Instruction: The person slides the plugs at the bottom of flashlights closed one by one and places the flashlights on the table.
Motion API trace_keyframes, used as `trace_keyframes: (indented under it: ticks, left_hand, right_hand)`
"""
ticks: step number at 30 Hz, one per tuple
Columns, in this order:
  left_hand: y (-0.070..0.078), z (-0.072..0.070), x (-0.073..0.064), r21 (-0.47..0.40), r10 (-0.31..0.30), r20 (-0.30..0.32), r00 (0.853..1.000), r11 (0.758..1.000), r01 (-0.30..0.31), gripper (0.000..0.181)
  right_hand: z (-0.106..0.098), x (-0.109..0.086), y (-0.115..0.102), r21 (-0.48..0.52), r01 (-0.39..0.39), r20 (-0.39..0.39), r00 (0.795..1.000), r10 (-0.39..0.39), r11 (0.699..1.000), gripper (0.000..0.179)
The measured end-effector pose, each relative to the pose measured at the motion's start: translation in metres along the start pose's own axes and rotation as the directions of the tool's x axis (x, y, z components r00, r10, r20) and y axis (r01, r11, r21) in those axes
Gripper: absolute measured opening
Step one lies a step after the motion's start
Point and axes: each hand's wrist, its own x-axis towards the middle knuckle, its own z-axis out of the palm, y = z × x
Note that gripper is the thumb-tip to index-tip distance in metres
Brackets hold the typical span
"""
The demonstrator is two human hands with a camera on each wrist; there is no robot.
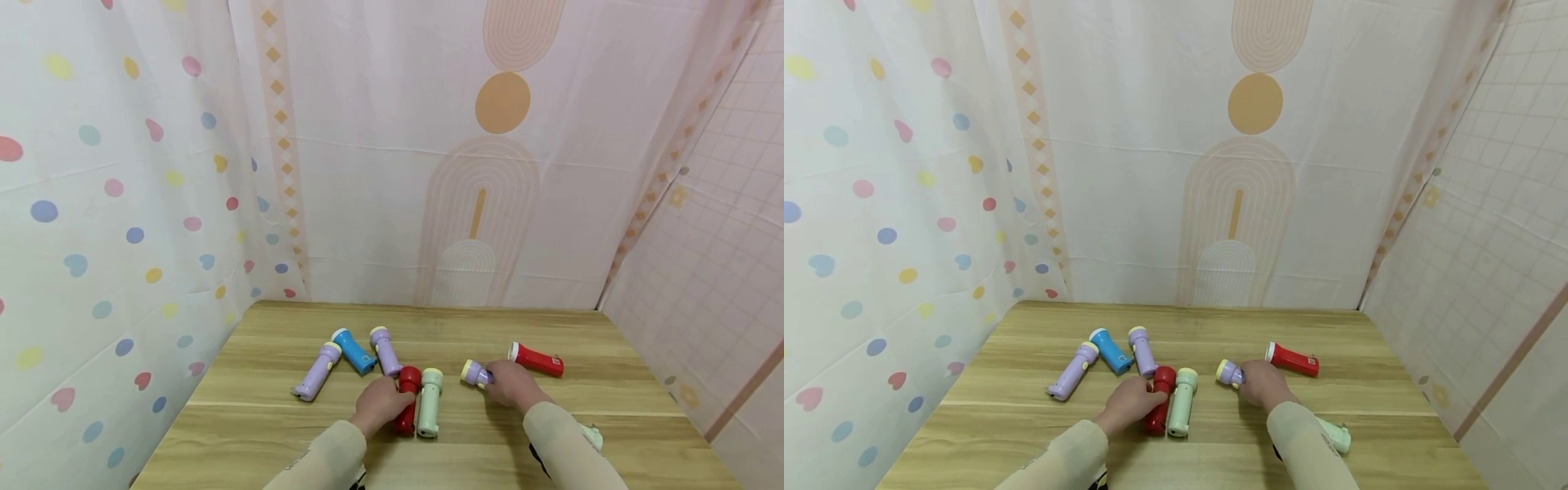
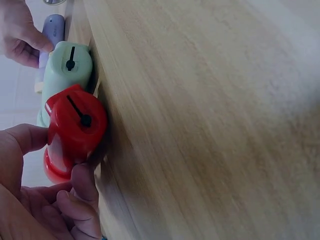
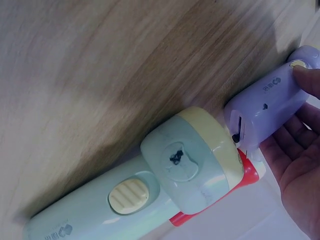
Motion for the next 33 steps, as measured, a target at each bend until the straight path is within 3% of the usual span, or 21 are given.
trace_keyframes:
  ticks: [5,15,21,33]
  left_hand:
    - [0.004,-0.002,-0.002,-0.008,-0.009,0.036,0.999,1.000,0.010,0.031]
    - [0.006,0.000,-0.003,-0.067,0.000,0.059,0.998,0.998,0.004,0.035]
    - [0.007,0.003,-0.002,-0.106,0.033,0.084,0.996,0.994,-0.024,0.035]
    - [0.007,0.005,-0.001,-0.089,0.040,0.073,0.996,0.995,-0.034,0.035]
  right_hand:
    - [-0.003,-0.003,-0.002,0.042,-0.019,-0.021,1.000,0.020,0.999,0.008]
    - [-0.006,0.004,-0.005,0.203,-0.119,-0.025,0.992,0.126,0.972,0.021]
    - [-0.008,0.007,-0.013,0.242,-0.122,-0.062,0.988,0.141,0.963,0.028]
    - [-0.014,0.008,-0.037,0.439,-0.160,-0.069,0.975,0.211,0.884,0.031]
